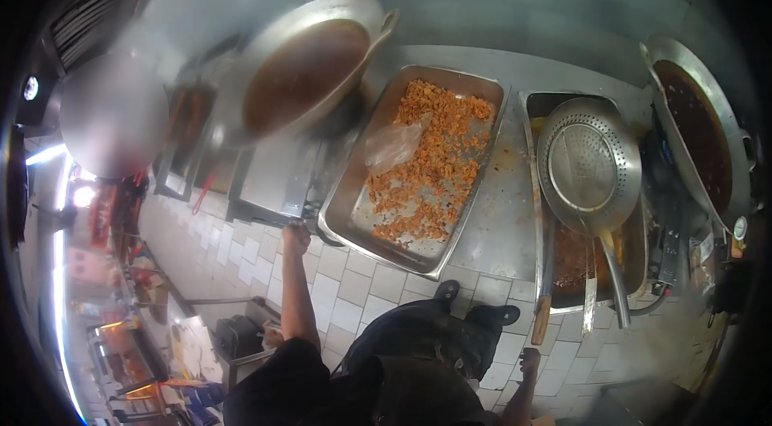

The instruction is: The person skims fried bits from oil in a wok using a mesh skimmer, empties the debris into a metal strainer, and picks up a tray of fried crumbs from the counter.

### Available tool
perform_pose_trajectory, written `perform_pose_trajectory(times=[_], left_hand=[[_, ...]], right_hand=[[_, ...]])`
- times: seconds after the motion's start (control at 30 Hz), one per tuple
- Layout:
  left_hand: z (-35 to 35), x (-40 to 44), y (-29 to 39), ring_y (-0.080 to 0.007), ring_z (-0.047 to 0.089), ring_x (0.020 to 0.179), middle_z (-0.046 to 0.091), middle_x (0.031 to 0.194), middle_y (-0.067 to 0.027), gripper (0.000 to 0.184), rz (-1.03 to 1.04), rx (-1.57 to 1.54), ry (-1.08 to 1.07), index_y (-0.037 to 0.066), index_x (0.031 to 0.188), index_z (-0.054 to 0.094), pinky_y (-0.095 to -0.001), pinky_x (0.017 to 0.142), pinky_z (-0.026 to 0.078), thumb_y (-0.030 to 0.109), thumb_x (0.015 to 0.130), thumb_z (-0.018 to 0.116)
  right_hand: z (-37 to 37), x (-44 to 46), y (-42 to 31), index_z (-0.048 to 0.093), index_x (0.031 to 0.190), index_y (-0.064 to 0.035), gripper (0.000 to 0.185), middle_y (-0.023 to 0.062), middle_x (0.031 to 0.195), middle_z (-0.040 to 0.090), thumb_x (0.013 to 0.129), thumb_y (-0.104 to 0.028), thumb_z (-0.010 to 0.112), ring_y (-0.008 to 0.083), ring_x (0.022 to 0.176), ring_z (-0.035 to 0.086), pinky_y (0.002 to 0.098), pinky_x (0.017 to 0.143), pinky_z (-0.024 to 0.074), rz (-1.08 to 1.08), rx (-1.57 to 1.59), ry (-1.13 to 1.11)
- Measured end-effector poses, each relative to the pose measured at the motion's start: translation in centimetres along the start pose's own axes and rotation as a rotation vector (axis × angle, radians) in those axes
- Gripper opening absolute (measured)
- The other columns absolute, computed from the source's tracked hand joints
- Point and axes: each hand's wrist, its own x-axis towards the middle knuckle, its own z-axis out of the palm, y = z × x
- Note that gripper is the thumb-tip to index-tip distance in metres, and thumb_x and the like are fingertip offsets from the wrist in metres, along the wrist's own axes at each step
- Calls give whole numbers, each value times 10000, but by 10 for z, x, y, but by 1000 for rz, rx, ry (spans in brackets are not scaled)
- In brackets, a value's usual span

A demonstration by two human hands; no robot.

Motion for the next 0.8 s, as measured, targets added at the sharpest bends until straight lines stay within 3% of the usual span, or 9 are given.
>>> perform_pose_trajectory(times=[0.13,0.27,0.33,0.37,0.43,0.5,0.63,0.73,0.8], left_hand=[[-29,4,28,-60,282,378,391,498,56,227,-615,-422,-519,106,691,480,-199,328,199,224,838,354],[-42,-4,4,-79,338,422,434,547,61,260,-260,-181,-408,101,807,543,-214,372,255,283,866,366],[-62,24,-49,-76,292,395,406,533,38,338,22,96,-214,122,793,519,-216,333,189,421,872,382],[-77,38,-80,-89,269,357,362,486,30,311,202,375,-205,107,765,533,-233,325,210,371,870,406],[-100,34,-141,-106,337,349,400,458,8,261,331,1083,-181,56,772,605,-263,310,255,197,854,401],[-115,8,-195,-152,393,532,451,633,-23,171,174,1367,-434,81,897,543,-327,435,300,189,847,420],[-130,-52,-265,-243,507,896,553,983,-85,319,-347,1376,-1051,133,1146,418,-453,686,391,172,832,457],[-122,-91,-292,-272,532,989,561,1106,-104,385,-505,804,-820,136,1196,406,-473,765,411,145,819,485],[-97,-113,-299,-299,536,971,548,1126,-116,362,-472,913,-559,123,1183,429,-478,783,400,190,829,457]], right_hand=[[-3,-14,-38,519,795,-72,137,74,605,545,761,-201,489,121,393,450,266,293,313,-226,38,48],[-54,-10,-79,552,844,-85,221,64,684,559,775,-289,501,140,475,458,276,400,352,-317,85,-62],[-112,53,-69,540,770,-57,265,41,670,528,793,-315,482,125,512,461,258,450,379,-987,-201,216],[-119,42,-84,532,798,-57,263,26,664,512,807,-317,488,111,495,441,253,451,376,-860,211,571],[-162,10,-135,515,850,-86,252,9,657,507,821,-334,475,104,492,432,245,420,338,-575,628,645],[-220,61,-147,502,878,-108,235,-10,659,501,812,-332,487,101,509,438,263,415,334,-782,440,862],[-244,-27,-226,429,923,-94,317,26,728,528,807,-378,508,113,510,449,253,405,328,-750,773,540],[-267,-23,-242,389,894,-93,297,38,709,537,830,-350,524,106,497,460,229,373,330,-694,666,529],[-278,3,-236,389,883,-91,242,34,669,535,838,-286,526,109,479,458,227,370,332,-925,621,515]])
